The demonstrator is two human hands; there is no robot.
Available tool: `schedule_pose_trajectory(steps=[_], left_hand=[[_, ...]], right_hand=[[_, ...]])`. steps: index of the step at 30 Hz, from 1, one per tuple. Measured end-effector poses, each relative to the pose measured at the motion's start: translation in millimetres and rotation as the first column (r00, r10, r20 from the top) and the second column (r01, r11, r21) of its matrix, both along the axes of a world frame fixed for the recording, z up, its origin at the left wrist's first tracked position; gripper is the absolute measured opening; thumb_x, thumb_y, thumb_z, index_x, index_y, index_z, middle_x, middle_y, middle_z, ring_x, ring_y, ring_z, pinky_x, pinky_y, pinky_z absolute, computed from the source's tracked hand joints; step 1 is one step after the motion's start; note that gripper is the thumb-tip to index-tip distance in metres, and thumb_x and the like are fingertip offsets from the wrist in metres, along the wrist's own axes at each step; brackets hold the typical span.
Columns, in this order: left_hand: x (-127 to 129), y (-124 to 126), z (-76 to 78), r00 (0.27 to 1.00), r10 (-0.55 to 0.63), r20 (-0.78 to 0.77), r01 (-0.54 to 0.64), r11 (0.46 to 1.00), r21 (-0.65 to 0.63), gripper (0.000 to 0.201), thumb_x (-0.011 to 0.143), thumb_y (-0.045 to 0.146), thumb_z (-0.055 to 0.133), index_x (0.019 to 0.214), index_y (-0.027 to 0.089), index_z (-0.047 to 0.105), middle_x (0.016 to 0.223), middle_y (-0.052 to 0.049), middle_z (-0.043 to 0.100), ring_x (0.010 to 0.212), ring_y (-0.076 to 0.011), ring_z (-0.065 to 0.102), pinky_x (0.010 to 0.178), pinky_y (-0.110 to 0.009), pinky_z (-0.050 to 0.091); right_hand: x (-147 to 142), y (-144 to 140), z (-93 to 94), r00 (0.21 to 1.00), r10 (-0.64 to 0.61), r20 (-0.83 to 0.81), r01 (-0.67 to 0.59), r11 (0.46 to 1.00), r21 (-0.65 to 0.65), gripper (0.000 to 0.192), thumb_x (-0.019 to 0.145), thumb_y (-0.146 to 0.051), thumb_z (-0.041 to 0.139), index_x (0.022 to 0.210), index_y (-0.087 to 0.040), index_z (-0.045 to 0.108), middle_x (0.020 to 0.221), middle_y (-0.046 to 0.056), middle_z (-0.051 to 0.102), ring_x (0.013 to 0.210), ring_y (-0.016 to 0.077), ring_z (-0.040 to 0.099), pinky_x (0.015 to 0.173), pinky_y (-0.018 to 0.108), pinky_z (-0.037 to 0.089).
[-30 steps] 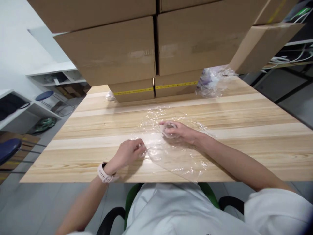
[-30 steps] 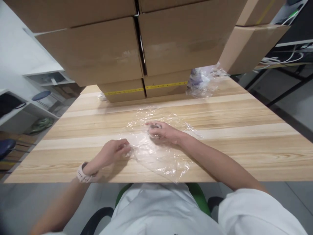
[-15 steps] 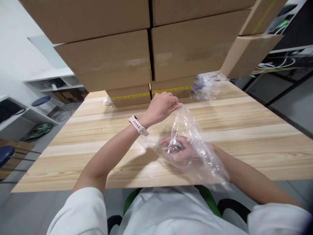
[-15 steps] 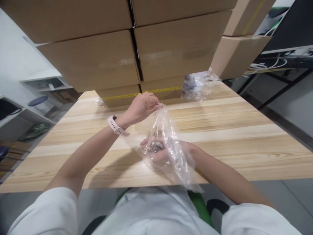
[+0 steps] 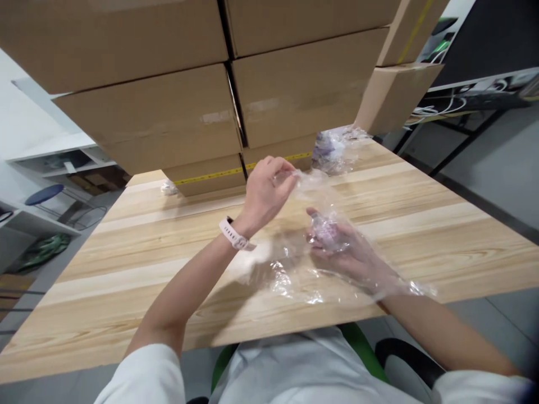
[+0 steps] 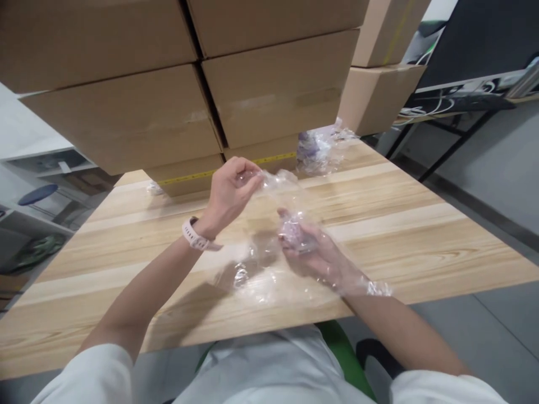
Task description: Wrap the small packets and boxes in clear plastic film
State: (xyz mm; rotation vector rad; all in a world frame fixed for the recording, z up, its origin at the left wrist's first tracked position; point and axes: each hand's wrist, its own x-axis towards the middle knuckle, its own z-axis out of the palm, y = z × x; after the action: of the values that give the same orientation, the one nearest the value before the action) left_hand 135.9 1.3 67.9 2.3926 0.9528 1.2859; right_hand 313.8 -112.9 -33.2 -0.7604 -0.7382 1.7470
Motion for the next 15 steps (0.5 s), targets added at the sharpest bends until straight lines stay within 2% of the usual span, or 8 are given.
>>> schedule_pose_trajectory(steps=[1, 3, 5, 7, 10, 13, 15], left_hand=[[-1, -12, -2.2, 0.997, -0.078, -0.013, 0.078, 0.997, 0.011, 0.006, 0.090, 0.014, 0.067, 0.088, 0.019, 0.065, 0.091, -0.003, 0.069, 0.090, -0.0189, 0.062, 0.085, -0.035, 0.050], [-1, -38, -10.3, 0.960, -0.264, -0.092, 0.264, 0.964, -0.011, 0.002, 0.093, 0.018, 0.067, 0.094, 0.020, 0.066, 0.097, -0.005, 0.070, 0.096, -0.0203, 0.062, 0.090, -0.038, 0.052], [-2, -59, -22.0, 0.885, -0.429, -0.183, 0.422, 0.903, -0.074, 0.013, 0.095, 0.027, 0.069, 0.106, 0.020, 0.067, 0.112, -0.009, 0.071, 0.108, -0.0232, 0.062, 0.098, -0.042, 0.053], [-5, -72, -34.8, 0.831, -0.502, -0.239, 0.490, 0.864, -0.112, 0.033, 0.095, 0.035, 0.069, 0.124, 0.021, 0.063, 0.136, -0.014, 0.063, 0.127, -0.0275, 0.056, 0.109, -0.048, 0.049], [-18, -77, -50.4, 0.832, -0.482, -0.276, 0.473, 0.875, -0.101, 0.047, 0.098, 0.038, 0.066, 0.141, 0.024, 0.052, 0.157, -0.016, 0.046, 0.145, -0.0309, 0.043, 0.119, -0.055, 0.042], [-43, -71, -60.3, 0.868, -0.406, -0.286, 0.388, 0.914, -0.120, 0.041, 0.101, 0.037, 0.059, 0.140, 0.024, 0.053, 0.155, -0.016, 0.048, 0.144, -0.0306, 0.044, 0.116, -0.055, 0.044], [-66, -66, -65.7, 0.893, -0.338, -0.298, 0.304, 0.940, -0.154, 0.035, 0.103, 0.035, 0.056, 0.136, 0.023, 0.056, 0.152, -0.016, 0.052, 0.141, -0.0306, 0.048, 0.113, -0.056, 0.047]], right_hand=[[1, 4, 0.0, 0.990, -0.056, -0.126, 0.047, 0.996, -0.076, 0.039, 0.083, -0.040, 0.071, 0.120, -0.028, 0.064, 0.091, 0.000, 0.068, 0.070, 0.0114, 0.060, 0.054, 0.019, 0.049], [6, 10, -3.0, 0.954, -0.182, -0.238, 0.142, 0.974, -0.175, 0.027, 0.081, -0.033, 0.076, 0.105, -0.025, 0.066, 0.089, 0.000, 0.069, 0.074, 0.0116, 0.063, 0.060, 0.020, 0.054], [13, 15, -8.2, 0.930, -0.268, -0.250, 0.216, 0.952, -0.216, 0.026, 0.079, -0.033, 0.080, 0.099, -0.023, 0.066, 0.089, 0.000, 0.071, 0.079, 0.0134, 0.066, 0.067, 0.022, 0.059], [23, 17, -11.4, 0.931, -0.284, -0.231, 0.237, 0.949, -0.210, 0.032, 0.079, -0.036, 0.082, 0.103, -0.023, 0.067, 0.093, 0.001, 0.074, 0.083, 0.0156, 0.070, 0.071, 0.025, 0.063], [42, 24, -7.3, 0.907, -0.360, -0.218, 0.308, 0.920, -0.241, 0.028, 0.082, -0.031, 0.077, 0.107, -0.023, 0.069, 0.096, 0.004, 0.077, 0.082, 0.0169, 0.072, 0.066, 0.026, 0.064], [66, 40, 4.6, 0.817, -0.538, -0.207, 0.463, 0.827, -0.320, 0.013, 0.090, -0.025, 0.066, 0.102, -0.023, 0.069, 0.092, 0.004, 0.077, 0.074, 0.0163, 0.071, 0.061, 0.026, 0.062], [86, 57, 13.2, 0.753, -0.637, -0.167, 0.584, 0.763, -0.278, 0.007, 0.094, -0.022, 0.061, 0.094, -0.022, 0.067, 0.084, 0.002, 0.076, 0.071, 0.0151, 0.070, 0.060, 0.025, 0.060]])
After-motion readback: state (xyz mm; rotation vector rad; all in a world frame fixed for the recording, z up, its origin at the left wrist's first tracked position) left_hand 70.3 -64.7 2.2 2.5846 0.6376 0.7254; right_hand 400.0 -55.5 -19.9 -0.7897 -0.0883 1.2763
